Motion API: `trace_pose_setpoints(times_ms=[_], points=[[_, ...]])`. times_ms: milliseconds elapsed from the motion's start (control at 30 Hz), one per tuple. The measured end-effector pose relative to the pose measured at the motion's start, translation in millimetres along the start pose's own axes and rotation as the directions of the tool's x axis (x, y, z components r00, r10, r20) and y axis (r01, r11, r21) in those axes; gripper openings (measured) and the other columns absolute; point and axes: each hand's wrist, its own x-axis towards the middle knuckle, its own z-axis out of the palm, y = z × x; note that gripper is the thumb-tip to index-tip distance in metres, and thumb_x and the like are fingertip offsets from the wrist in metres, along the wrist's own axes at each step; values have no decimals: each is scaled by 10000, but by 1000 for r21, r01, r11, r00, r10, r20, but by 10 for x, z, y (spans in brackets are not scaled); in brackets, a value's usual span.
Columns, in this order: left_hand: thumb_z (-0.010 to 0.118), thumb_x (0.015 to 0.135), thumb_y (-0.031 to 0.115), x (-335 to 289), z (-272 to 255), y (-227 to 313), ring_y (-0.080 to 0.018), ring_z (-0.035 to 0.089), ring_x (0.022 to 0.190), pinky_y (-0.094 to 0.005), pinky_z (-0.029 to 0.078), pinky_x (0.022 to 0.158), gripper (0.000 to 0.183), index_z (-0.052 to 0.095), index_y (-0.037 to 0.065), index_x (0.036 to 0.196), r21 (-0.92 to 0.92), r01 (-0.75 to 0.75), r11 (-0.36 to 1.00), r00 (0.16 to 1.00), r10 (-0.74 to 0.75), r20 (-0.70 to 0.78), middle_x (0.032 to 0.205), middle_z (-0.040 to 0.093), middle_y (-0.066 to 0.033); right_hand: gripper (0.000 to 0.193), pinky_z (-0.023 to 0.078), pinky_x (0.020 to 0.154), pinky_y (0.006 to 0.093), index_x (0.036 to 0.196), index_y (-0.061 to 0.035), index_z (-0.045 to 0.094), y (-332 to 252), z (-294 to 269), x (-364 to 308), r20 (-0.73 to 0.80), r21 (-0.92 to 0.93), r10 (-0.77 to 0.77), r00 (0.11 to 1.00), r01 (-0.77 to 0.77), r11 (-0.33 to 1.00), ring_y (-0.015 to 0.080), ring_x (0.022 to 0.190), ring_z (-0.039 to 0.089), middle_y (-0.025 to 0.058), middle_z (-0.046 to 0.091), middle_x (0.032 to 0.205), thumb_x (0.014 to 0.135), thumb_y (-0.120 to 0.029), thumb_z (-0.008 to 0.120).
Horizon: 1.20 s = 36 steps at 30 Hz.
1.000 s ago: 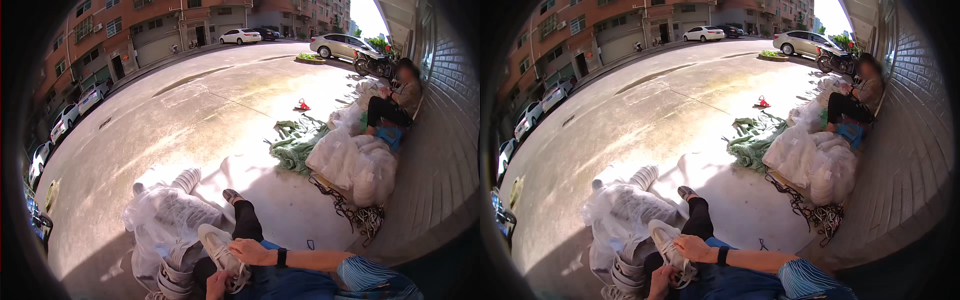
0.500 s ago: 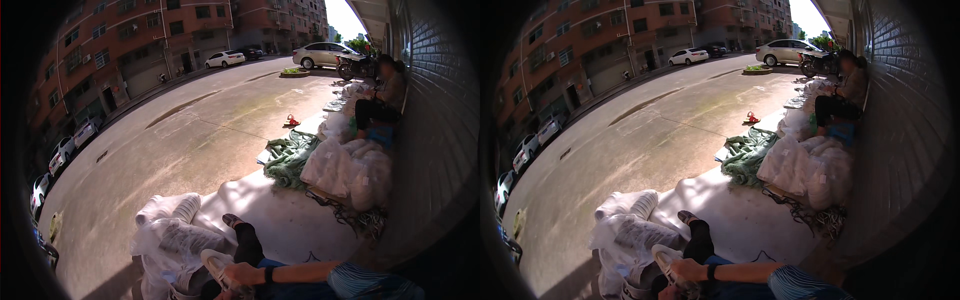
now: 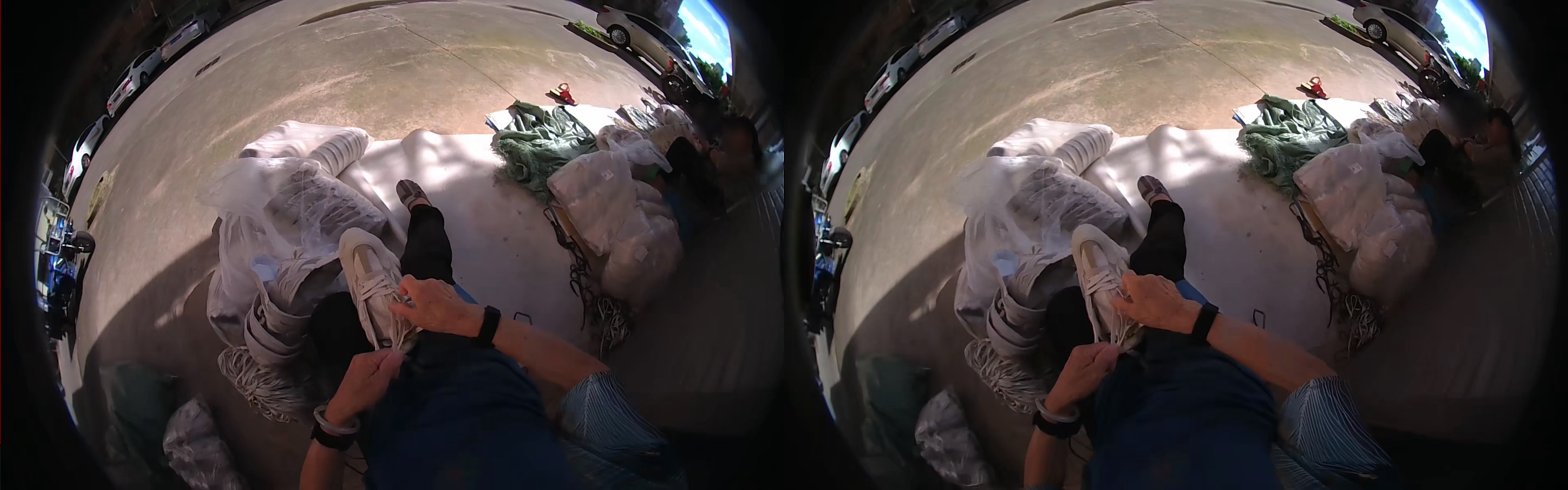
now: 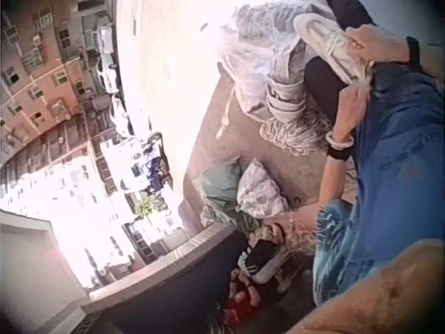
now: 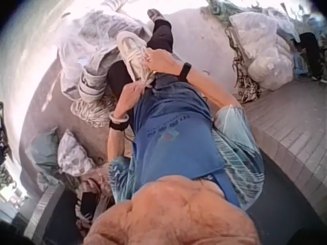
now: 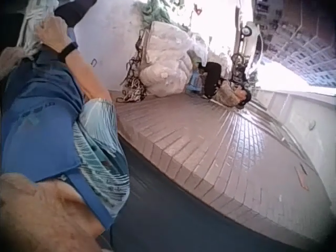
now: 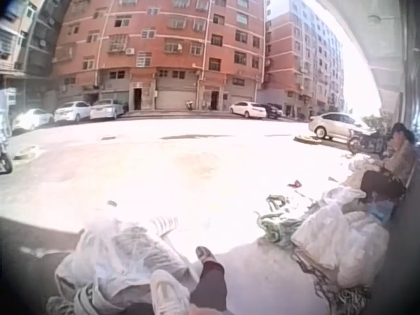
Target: Lacing a new shoe as part of an assembly process.
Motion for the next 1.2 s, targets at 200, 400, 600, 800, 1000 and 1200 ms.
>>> trace_pose_setpoints(times_ms=[200,400,600,800,1000,1200], points=[[503,1004,385,145,345,34,-105,312,516,-327,315,470,533,452,13,625,-155,2,988,986,24,166,533,344,-13,240,483,615,443,877,-4,515,42,-15,-124,102,16,48,994,-50,999,406,652,618,205,625,741,926,-225,594],[470,1019,399,-209,239,219,-102,350,498,-300,332,474,557,464,36,596,-327,75,942,956,26,293,520,405,1,287,508,654,345,1125,-21,610,-355,-427,-464,731,259,88,677,-394,882,235,746,657,136,650,858,995,-225,457],[397,1050,357,-122,465,369,-120,384,515,-279,346,510,542,497,49,614,-400,5,917,910,162,382,554,458,-7,357,530,702,297,1237,17,529,-503,24,-291,762,647,137,633,-752,-129,168,791,641,113,646,951,1029,-263,457],[414,1033,389,-179,252,249,-172,450,492,-321,398,519,565,544,21,624,-342,61,938,907,91,411,531,497,-49,283,279,348,197,1171,27,545,-397,2,-236,739,672,138,659,-709,-214,26,406,306,-48,409,622,1031,-198,447],[446,1017,394,-570,-244,95,-143,536,681,-283,442,667,534,611,18,677,-356,153,922,959,-51,278,807,625,-72,264,231,358,180,1048,24,591,-260,-211,-324,753,649,129,645,-761,12,4,392,264,-74,361,576,1036,-178,422],[415,1025,323,-1152,-813,-706,-290,550,1109,-456,397,1028,506,425,102,570,-827,-376,418,885,-104,-454,1125,600,-176,228,213,353,178,897,-23,584,250,-365,-247,602,736,378,703,-673,78,-11,404,263,-93,345,564,1011,-202,500]])
